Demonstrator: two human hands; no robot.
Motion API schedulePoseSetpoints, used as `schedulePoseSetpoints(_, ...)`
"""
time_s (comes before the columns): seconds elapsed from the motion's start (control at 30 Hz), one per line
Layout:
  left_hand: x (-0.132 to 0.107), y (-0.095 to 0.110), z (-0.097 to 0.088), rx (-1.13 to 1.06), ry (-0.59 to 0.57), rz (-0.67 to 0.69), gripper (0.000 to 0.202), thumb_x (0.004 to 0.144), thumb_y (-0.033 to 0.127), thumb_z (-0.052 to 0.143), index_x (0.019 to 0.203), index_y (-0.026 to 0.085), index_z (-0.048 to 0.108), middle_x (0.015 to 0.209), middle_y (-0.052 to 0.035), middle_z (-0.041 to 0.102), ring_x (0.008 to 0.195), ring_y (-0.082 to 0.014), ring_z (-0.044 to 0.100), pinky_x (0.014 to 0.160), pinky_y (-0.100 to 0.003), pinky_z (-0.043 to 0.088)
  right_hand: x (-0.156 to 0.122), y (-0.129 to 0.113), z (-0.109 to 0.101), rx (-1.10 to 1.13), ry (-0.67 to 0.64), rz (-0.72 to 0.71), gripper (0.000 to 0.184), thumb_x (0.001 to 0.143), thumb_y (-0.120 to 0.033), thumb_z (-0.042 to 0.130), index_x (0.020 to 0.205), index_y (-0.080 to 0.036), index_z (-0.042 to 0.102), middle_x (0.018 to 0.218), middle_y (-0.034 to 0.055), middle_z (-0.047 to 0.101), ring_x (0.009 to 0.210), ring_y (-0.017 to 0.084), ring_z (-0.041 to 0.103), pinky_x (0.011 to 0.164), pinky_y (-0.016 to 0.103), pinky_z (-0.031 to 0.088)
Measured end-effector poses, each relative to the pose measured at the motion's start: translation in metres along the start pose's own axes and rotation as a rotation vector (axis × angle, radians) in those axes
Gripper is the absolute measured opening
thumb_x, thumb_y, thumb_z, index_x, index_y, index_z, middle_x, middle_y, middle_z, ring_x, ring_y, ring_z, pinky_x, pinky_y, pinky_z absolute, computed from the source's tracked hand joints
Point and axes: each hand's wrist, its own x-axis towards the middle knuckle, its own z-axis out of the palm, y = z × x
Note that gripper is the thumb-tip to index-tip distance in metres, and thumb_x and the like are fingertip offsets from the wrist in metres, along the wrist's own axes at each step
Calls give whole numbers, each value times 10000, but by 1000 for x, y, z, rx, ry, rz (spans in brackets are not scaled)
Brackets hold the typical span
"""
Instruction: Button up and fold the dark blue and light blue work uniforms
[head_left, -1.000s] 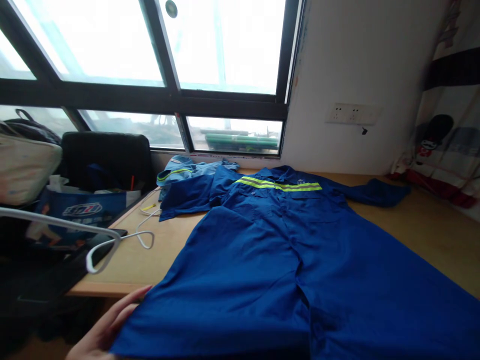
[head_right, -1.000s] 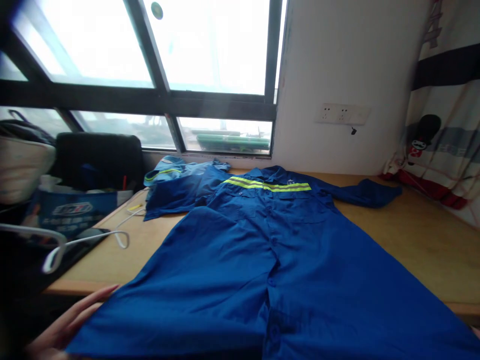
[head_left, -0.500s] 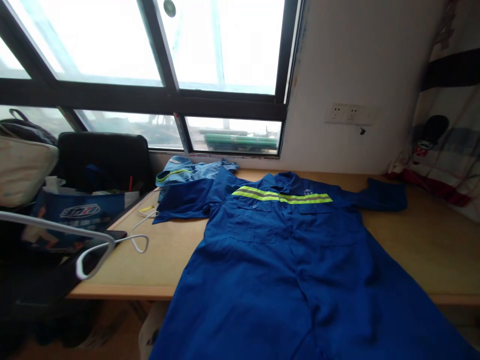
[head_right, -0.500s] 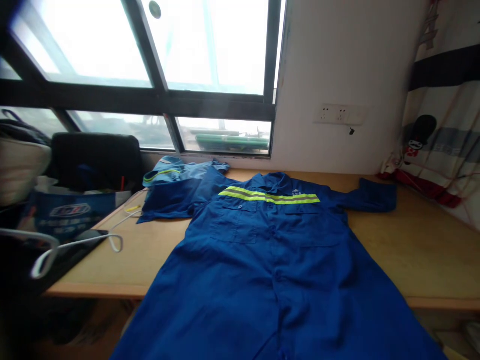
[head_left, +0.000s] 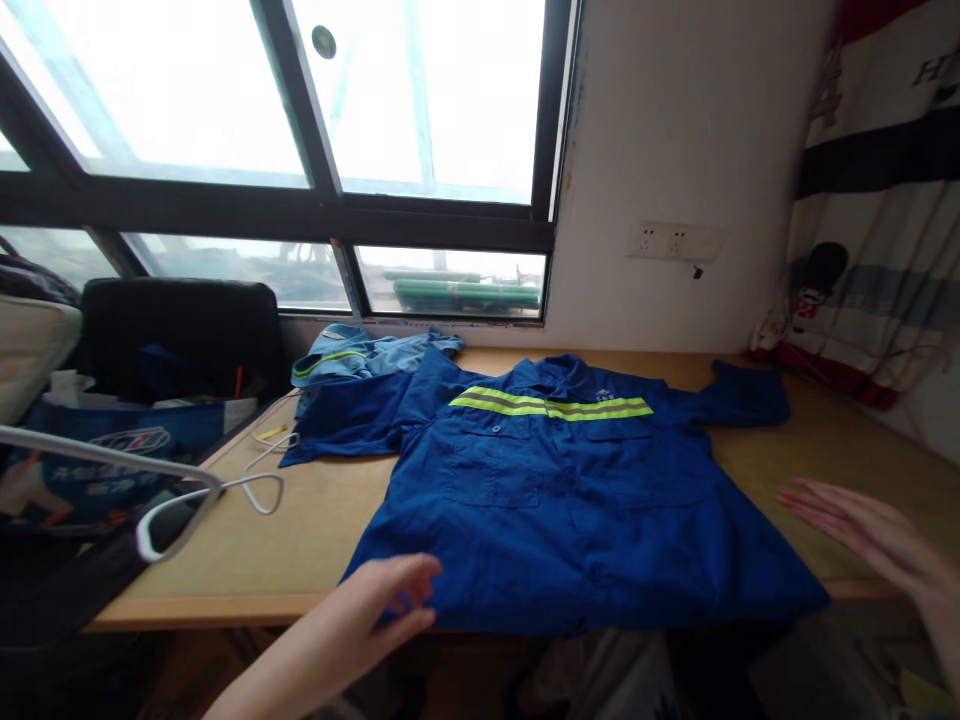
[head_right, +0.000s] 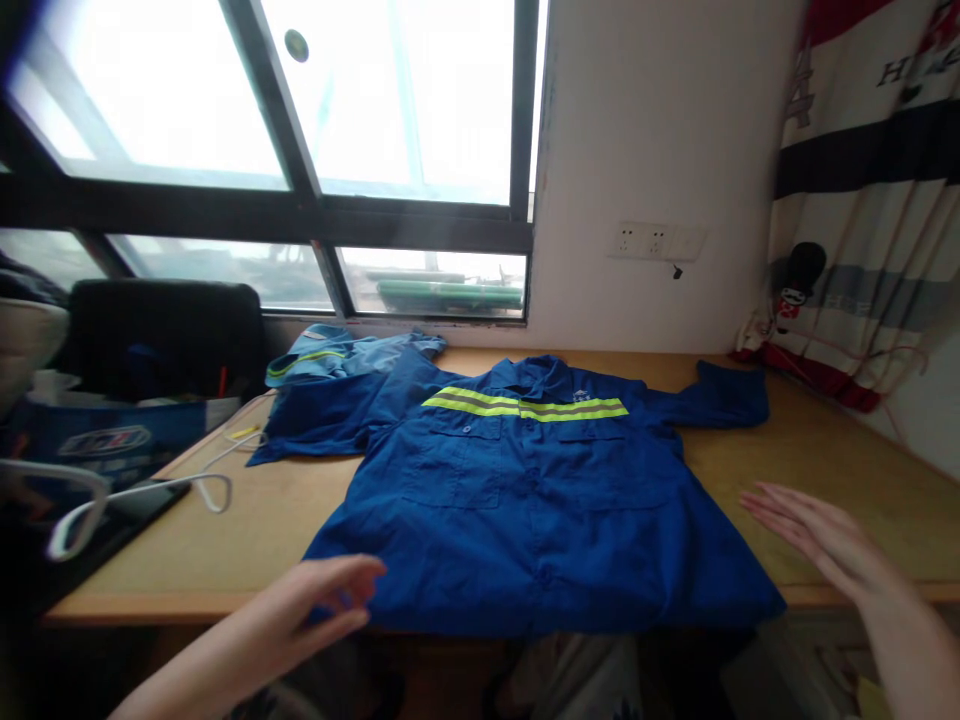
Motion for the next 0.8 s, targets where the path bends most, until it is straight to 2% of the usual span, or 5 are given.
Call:
schedulePoseSetpoints(0.17,153,17,13,265,179,324,390,754,395,518,1081,186,561,1195,-97,529,1107,-231,467,958,-354,337,129,10,25,542,156,478,338,844,-311,366,723,-69,568,963,226,547,798,185,614,673,290,473)
schedulePoseSetpoints(0.33,261,-25,29,617,418,82,511,812,438,414,1222,135,447,1357,-150,343,1254,-307,269,982,-495,244,194,36,52,850,294,408,160,796,-141,373,858,-155,520,895,79,563,730,133,590,629,280,527)
schedulePoseSetpoints(0.47,284,-56,30,739,466,-76,621,807,550,322,1298,174,372,1390,-136,290,1234,-320,297,973,-477,241,223,47,46,1002,354,327,105,770,-112,405,813,-159,488,792,33,534,630,99,559,563,222,524)
schedulePoseSetpoints(0.63,289,-63,30,800,488,-105,654,788,587,302,1307,195,364,1367,-132,334,1225,-305,315,970,-434,245,243,49,26,1114,414,155,56,746,-148,447,777,-170,489,707,-20,501,500,43,479,479,143,474)
schedulePoseSetpoints(0.8,291,-61,30,808,506,-103,663,785,594,298,1305,189,367,1342,-137,369,1218,-293,327,967,-415,249,253,50,34,856,330,179,242,694,-37,434,825,-178,579,724,11,557,529,93,527,488,227,486)
